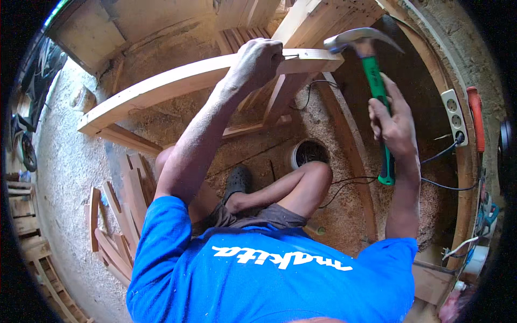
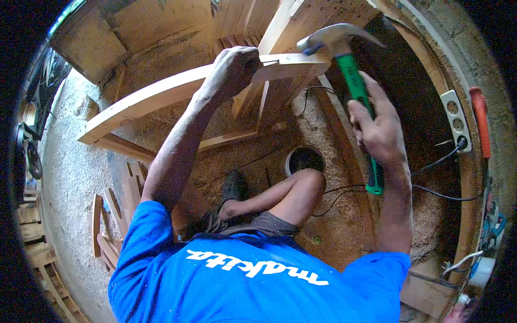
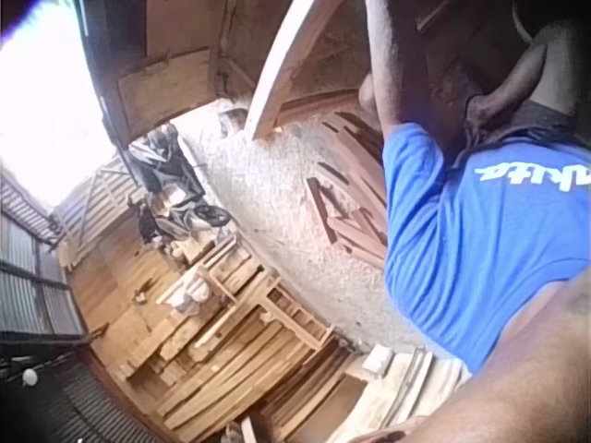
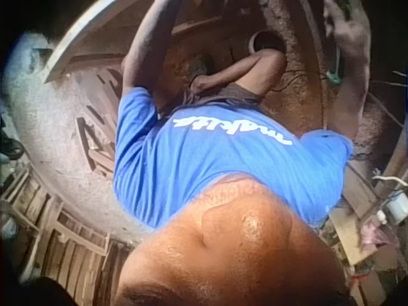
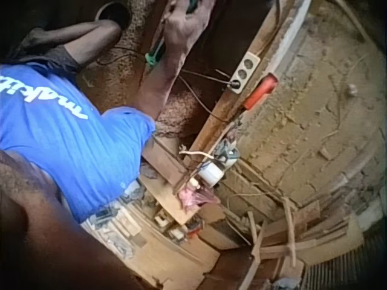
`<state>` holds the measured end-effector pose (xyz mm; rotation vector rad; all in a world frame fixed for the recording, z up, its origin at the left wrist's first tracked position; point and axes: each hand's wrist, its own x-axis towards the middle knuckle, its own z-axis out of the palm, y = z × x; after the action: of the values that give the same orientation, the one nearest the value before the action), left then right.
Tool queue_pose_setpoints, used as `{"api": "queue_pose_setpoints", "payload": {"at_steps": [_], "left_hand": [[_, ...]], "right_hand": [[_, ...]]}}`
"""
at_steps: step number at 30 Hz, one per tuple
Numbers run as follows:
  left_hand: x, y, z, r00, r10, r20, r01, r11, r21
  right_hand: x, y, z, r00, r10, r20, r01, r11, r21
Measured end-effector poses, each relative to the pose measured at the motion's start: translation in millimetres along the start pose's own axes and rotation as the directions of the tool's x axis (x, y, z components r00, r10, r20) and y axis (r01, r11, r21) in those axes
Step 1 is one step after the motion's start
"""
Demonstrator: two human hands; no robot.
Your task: Hammering nails into wood joints and using a hand planer/sander on wood slats in a workshop.
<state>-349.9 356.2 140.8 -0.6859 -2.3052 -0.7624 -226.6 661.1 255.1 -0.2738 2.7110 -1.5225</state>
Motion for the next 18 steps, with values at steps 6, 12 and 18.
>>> {"api": "queue_pose_setpoints", "payload": {"at_steps": [6,12,18], "left_hand": [[8,14,8,0.991,-0.109,-0.080,0.110,0.994,0.008],[12,15,12,0.992,-0.126,-0.022,0.128,0.982,0.139],[18,16,12,0.974,-0.219,0.054,0.215,0.973,0.079]], "right_hand": [[-26,-13,-27,0.971,-0.110,-0.210,0.138,0.983,0.123],[-30,-30,-54,0.936,-0.234,-0.263,0.254,0.966,0.045],[-27,-79,-94,0.801,-0.474,-0.366,0.393,0.877,-0.277]]}}
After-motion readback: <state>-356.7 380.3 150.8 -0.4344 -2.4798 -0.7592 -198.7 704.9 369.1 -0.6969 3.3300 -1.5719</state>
